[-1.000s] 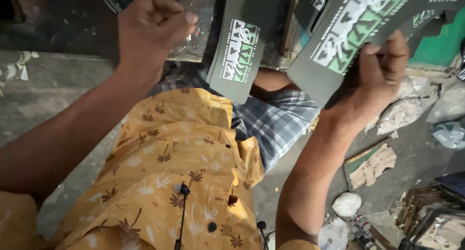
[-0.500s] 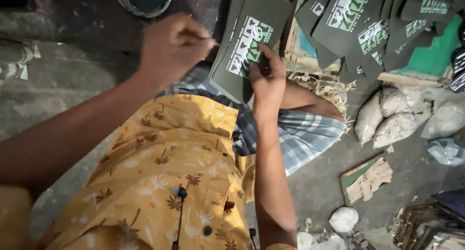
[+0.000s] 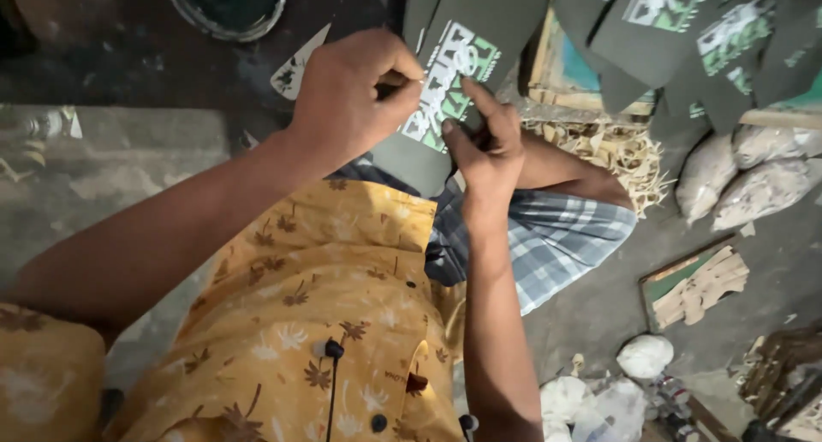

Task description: The person is applying glue or ink to the edges of printed material pieces using a small tool.

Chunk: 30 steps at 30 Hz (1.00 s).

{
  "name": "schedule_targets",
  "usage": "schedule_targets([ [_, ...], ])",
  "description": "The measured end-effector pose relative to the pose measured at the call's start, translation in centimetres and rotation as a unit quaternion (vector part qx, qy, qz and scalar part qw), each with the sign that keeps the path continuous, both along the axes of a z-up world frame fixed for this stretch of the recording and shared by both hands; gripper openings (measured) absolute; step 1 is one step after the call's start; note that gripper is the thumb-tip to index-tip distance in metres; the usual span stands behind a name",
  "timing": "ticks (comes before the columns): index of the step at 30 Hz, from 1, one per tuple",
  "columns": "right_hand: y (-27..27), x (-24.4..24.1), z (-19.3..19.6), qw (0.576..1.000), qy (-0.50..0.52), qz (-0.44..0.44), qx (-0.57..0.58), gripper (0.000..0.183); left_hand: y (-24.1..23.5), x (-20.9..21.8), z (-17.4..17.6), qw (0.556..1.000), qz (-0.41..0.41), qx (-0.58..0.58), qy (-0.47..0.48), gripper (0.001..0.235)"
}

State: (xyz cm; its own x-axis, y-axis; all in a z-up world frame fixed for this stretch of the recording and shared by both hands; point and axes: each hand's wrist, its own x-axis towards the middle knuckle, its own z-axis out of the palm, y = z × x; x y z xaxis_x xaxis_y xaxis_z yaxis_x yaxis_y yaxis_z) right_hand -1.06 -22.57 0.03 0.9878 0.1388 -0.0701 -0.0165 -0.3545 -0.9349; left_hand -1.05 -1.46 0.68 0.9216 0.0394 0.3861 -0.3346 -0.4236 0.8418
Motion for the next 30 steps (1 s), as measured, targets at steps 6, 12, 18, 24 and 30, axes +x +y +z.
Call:
schedule_targets([
  [6, 0.41, -0.31, 0.24, 0.996, 0.034, -0.007, 0.085, 0.051, 0.13, -0.13, -0.17, 0.999, -0.002, -0.031, -0.015, 0.017],
  [12, 0.50, -0.12, 0.48, 0.999, 0.026, -0.012, 0.013, 0.053, 0.10, 0.05, -0.43, 0.999, 0.000, -0.032, -0.029, 0.017],
  [18, 0.42, -0.23, 0.12, 0.997, 0.038, -0.015, 0.063, 0.052, 0.22, 0.24, -0.48, 1.000, -0.006, -0.014, -0.024, 0.018],
  [24, 0.37, -0.29, -0.04, 0.997, 0.035, -0.018, 0.067, 0.051, 0.33, 0.23, -0.53, 1.000, -0.010, 0.016, -0.019, 0.018],
  [30, 0.58, -0.17, 0.19, 0.996, 0.041, -0.021, 0.070, 0.051, 0.79, 0.35, -0.79, 0.999, -0.041, -0.007, -0.023, 0.016],
])
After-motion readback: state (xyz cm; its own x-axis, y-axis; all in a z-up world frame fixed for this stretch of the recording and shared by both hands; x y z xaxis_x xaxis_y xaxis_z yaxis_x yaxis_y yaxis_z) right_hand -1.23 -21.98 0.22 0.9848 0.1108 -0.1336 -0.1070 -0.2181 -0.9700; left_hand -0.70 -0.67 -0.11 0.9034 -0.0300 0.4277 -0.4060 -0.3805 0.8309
